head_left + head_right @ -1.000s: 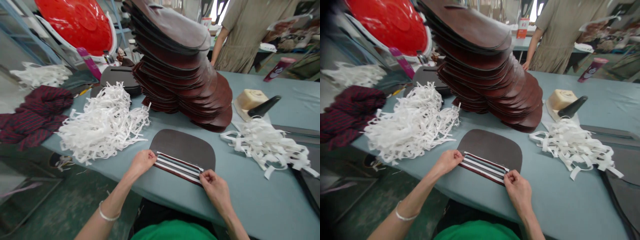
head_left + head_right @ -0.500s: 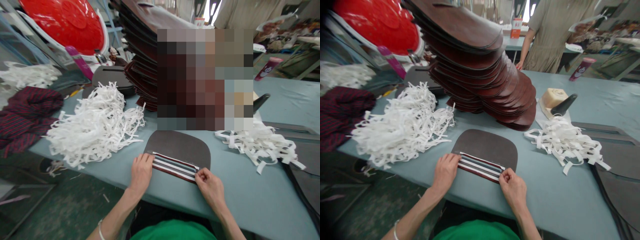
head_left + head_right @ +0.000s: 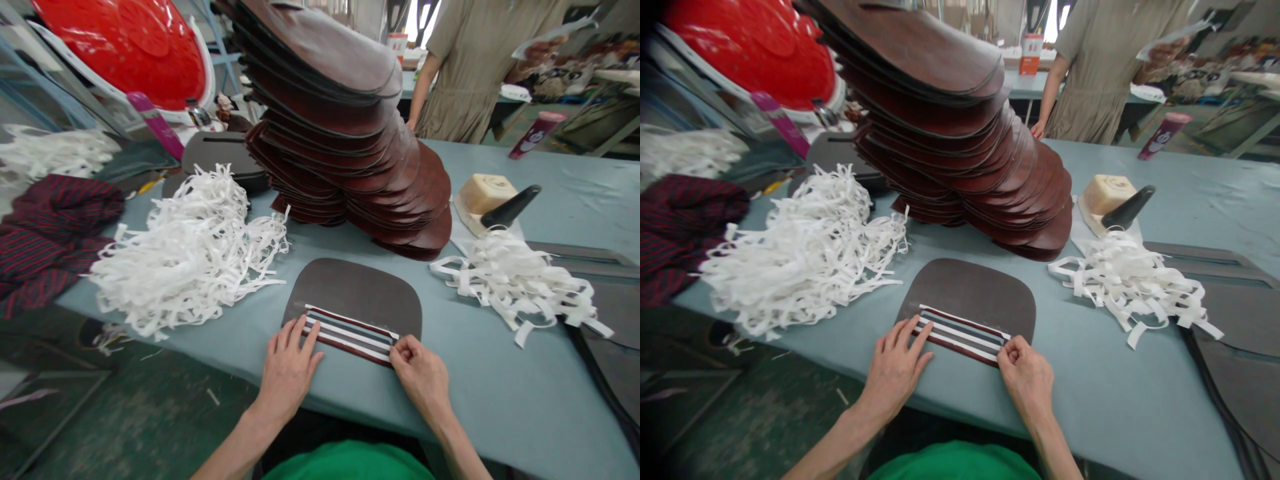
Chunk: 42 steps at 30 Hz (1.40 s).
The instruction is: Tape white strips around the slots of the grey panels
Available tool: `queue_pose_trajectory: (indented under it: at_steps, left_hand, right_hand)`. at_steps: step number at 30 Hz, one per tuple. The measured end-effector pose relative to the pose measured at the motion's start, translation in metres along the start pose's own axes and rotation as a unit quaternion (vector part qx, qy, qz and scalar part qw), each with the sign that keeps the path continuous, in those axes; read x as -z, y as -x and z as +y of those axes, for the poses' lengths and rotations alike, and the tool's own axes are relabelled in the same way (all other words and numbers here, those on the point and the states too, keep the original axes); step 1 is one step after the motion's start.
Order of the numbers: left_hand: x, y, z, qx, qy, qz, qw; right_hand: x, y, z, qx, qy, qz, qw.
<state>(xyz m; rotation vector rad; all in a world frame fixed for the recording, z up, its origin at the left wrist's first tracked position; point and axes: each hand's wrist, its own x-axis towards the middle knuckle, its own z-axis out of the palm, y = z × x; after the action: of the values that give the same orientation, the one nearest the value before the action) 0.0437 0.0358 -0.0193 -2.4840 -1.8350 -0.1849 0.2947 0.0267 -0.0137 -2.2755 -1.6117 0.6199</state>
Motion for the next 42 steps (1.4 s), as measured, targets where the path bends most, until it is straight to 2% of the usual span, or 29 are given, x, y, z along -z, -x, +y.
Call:
queue_pose_trajectory:
  at_steps: [8, 16, 21, 23, 24, 26, 28, 30, 36, 39, 42]
  left_hand:
    - [-0.003, 0.0, 0.012, -0.008, 0.016, 0.005, 1.0]
    - [0.0, 0.004, 0.013, -0.007, 0.005, -0.013, 1.0]
    - [0.001, 0.004, 0.011, -0.012, -0.001, 0.001, 1.0]
    - [0.0, 0.0, 0.009, -0.022, 0.003, 0.006, 1.0]
    - [0.0, -0.003, 0.006, -0.027, 0.006, 0.009, 1.0]
    - [-0.002, -0.011, 0.0, -0.035, 0.014, 0.014, 0.999]
    - [-0.003, -0.02, -0.007, -0.034, 0.023, 0.02, 0.999]
    - [-0.005, -0.027, -0.014, -0.029, 0.039, 0.027, 0.998]
    - [-0.011, -0.035, -0.013, 0.02, 0.111, 0.057, 0.992]
    - [-0.012, -0.036, -0.011, 0.034, 0.149, 0.074, 0.985]
    - [-0.013, -0.036, -0.013, 0.043, 0.186, 0.093, 0.977]
  right_hand:
    - [0.001, -0.001, 0.0, -0.013, 0.0, -0.018, 1.0]
    - [-0.001, -0.003, -0.002, -0.029, 0.029, -0.021, 0.999]
    - [0.0, 0.0, -0.005, -0.012, 0.061, -0.022, 0.998]
    - [-0.005, 0.003, -0.01, 0.047, 0.105, 0.012, 0.993]
    - [-0.008, 0.004, -0.013, 0.1, 0.125, 0.039, 0.986]
    - [-0.017, 0.003, -0.019, 0.232, 0.148, 0.091, 0.957]
    - [-0.027, 0.0, -0.024, 0.334, 0.138, 0.113, 0.925]
    - [-0.033, -0.006, -0.024, 0.37, 0.116, 0.111, 0.915]
    - [-0.028, -0.027, -0.017, 0.322, 0.042, 0.071, 0.943]
    - [-0.02, -0.031, -0.025, 0.279, 0.117, 0.029, 0.953]
    - [-0.013, -0.032, -0.041, 0.233, 0.216, -0.017, 0.948]
